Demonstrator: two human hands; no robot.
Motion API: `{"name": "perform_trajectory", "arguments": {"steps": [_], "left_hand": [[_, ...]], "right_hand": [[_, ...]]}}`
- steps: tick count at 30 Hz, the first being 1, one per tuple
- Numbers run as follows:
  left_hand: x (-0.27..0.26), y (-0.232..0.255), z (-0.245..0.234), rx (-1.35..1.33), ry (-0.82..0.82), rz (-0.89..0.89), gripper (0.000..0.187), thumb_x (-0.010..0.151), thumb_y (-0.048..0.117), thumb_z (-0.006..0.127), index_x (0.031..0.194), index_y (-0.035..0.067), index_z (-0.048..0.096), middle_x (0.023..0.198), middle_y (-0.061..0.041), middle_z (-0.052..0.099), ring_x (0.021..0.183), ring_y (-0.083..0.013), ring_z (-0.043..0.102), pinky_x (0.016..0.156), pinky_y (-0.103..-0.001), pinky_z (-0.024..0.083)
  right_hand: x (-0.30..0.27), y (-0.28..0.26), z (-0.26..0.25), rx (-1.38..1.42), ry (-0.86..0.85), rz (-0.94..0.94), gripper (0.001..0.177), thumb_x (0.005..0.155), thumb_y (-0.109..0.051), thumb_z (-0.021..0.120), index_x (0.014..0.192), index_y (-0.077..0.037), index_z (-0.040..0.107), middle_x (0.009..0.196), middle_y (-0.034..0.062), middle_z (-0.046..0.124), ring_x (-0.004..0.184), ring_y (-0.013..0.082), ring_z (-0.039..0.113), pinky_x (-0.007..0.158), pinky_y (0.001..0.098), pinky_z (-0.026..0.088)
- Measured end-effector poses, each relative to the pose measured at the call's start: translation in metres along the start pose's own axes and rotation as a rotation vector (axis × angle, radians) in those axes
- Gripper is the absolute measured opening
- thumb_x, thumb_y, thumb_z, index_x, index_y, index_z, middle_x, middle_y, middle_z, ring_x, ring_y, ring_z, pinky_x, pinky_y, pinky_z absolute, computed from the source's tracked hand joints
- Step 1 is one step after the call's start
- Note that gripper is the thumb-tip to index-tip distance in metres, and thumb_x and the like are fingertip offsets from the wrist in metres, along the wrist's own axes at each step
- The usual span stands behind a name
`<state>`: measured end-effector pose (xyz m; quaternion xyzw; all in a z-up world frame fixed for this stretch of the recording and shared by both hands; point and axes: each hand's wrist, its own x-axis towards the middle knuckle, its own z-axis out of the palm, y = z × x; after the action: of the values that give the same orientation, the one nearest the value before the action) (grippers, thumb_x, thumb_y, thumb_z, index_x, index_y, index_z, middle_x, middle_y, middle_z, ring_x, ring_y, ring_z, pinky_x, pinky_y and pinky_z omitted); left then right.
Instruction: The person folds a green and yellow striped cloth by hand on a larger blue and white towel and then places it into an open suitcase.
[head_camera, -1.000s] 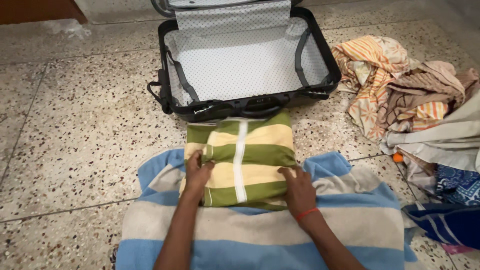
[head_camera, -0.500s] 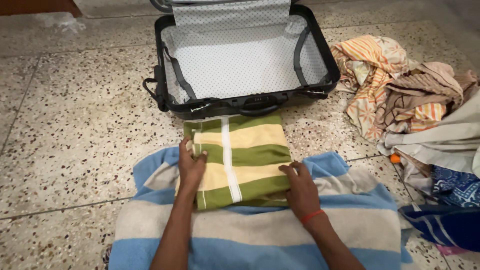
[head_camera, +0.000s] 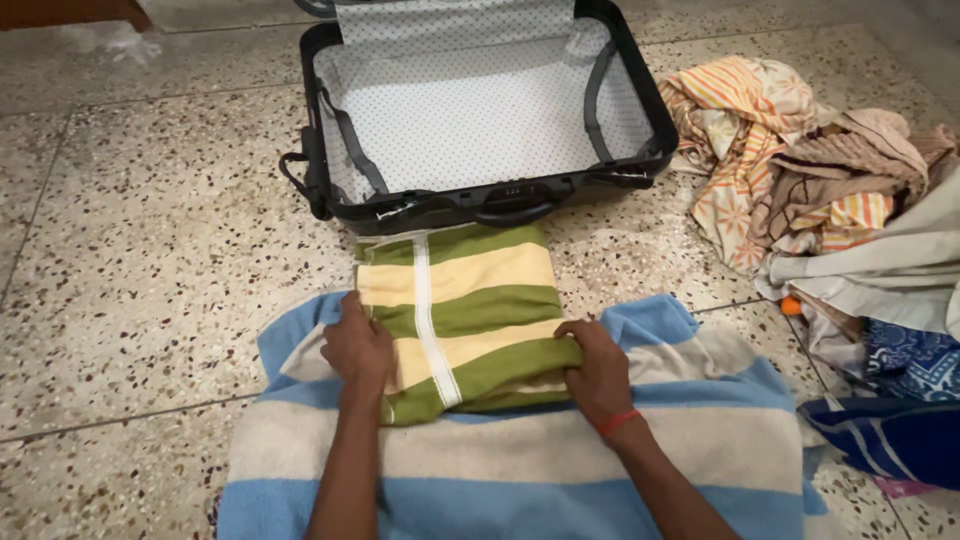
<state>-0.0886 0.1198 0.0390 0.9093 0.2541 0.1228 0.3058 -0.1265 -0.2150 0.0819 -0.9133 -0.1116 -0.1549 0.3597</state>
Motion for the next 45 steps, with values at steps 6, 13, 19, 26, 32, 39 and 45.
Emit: {"name": "perform_trajectory", "arguments": {"steps": [6, 13, 19, 26, 32, 39, 45], "left_hand": [[0.006, -0.021, 0.023, -0.408, 0.119, 0.197, 0.051, 0.087, 0.002, 0.056, 0.137, 0.012, 0.059, 0.114, -0.023, 0.073, 0.105, -0.0404, 0.072, 0.087, -0.051, 0.057], [-0.017, 0.027, -0.02, 0.091, -0.076, -0.018, 0.083, 0.085, 0.035, 0.076, 0.15, 0.004, 0.033, 0.13, -0.03, 0.059, 0.11, -0.0474, 0.064, 0.091, -0.055, 0.051], [-0.027, 0.054, -0.071, 0.207, -0.537, -0.179, 0.122, 0.076, 0.056, 0.083, 0.161, 0.011, 0.009, 0.136, -0.025, 0.062, 0.124, -0.0428, 0.062, 0.104, -0.049, 0.05], [-0.016, 0.037, -0.03, -0.439, -0.183, 0.274, 0.079, 0.084, 0.007, 0.078, 0.153, 0.013, 0.041, 0.139, -0.029, 0.059, 0.129, -0.0409, 0.058, 0.103, -0.043, 0.048], [-0.01, 0.09, -0.038, -0.946, -0.023, 0.335, 0.045, 0.099, 0.01, 0.067, 0.142, 0.013, 0.057, 0.134, -0.019, 0.065, 0.119, -0.0291, 0.063, 0.101, -0.037, 0.052], [-0.036, 0.056, -0.007, -0.392, -0.334, 0.169, 0.043, 0.096, 0.017, 0.059, 0.138, 0.014, 0.054, 0.122, -0.018, 0.071, 0.098, -0.0327, 0.074, 0.086, -0.042, 0.056], [-0.048, 0.042, 0.021, 0.056, -0.544, 0.064, 0.068, 0.09, 0.038, 0.072, 0.148, 0.018, 0.043, 0.118, -0.022, 0.072, 0.11, -0.0419, 0.068, 0.092, -0.049, 0.053]], "right_hand": [[0.015, -0.004, -0.016, -0.126, 0.095, -0.182, 0.045, 0.055, -0.001, 0.077, 0.096, -0.016, 0.067, 0.089, 0.0092, 0.064, 0.092, 0.0347, 0.065, 0.078, 0.0442, 0.054], [0.004, 0.043, 0.004, -0.096, -0.354, 0.493, 0.055, 0.079, -0.019, 0.082, 0.129, -0.014, 0.059, 0.113, 0.0181, 0.074, 0.11, 0.0368, 0.069, 0.094, 0.0427, 0.055], [0.006, 0.055, 0.021, 0.669, -0.205, 0.591, 0.062, 0.085, 0.01, 0.048, 0.14, -0.016, 0.055, 0.123, 0.0115, 0.07, 0.108, 0.0237, 0.068, 0.087, 0.0345, 0.058], [0.037, 0.054, 0.01, 1.164, -0.073, 0.779, 0.047, 0.095, 0.009, 0.046, 0.135, -0.011, 0.059, 0.122, 0.0101, 0.065, 0.104, 0.0202, 0.067, 0.084, 0.0327, 0.06], [0.088, -0.002, -0.075, 0.589, 0.374, -0.121, 0.035, 0.097, 0.011, 0.047, 0.121, -0.005, 0.067, 0.115, 0.005, 0.066, 0.107, 0.0145, 0.063, 0.095, 0.0266, 0.052], [0.026, 0.023, -0.1, -0.218, -0.08, -0.001, 0.029, 0.079, -0.012, 0.07, 0.107, -0.01, 0.075, 0.092, 0.0191, 0.069, 0.088, 0.0369, 0.067, 0.077, 0.0446, 0.053], [0.009, 0.065, -0.086, -0.415, -0.754, 0.276, 0.042, 0.083, -0.037, 0.071, 0.12, -0.018, 0.074, 0.113, 0.016, 0.075, 0.11, 0.0338, 0.069, 0.098, 0.0432, 0.054]]}}
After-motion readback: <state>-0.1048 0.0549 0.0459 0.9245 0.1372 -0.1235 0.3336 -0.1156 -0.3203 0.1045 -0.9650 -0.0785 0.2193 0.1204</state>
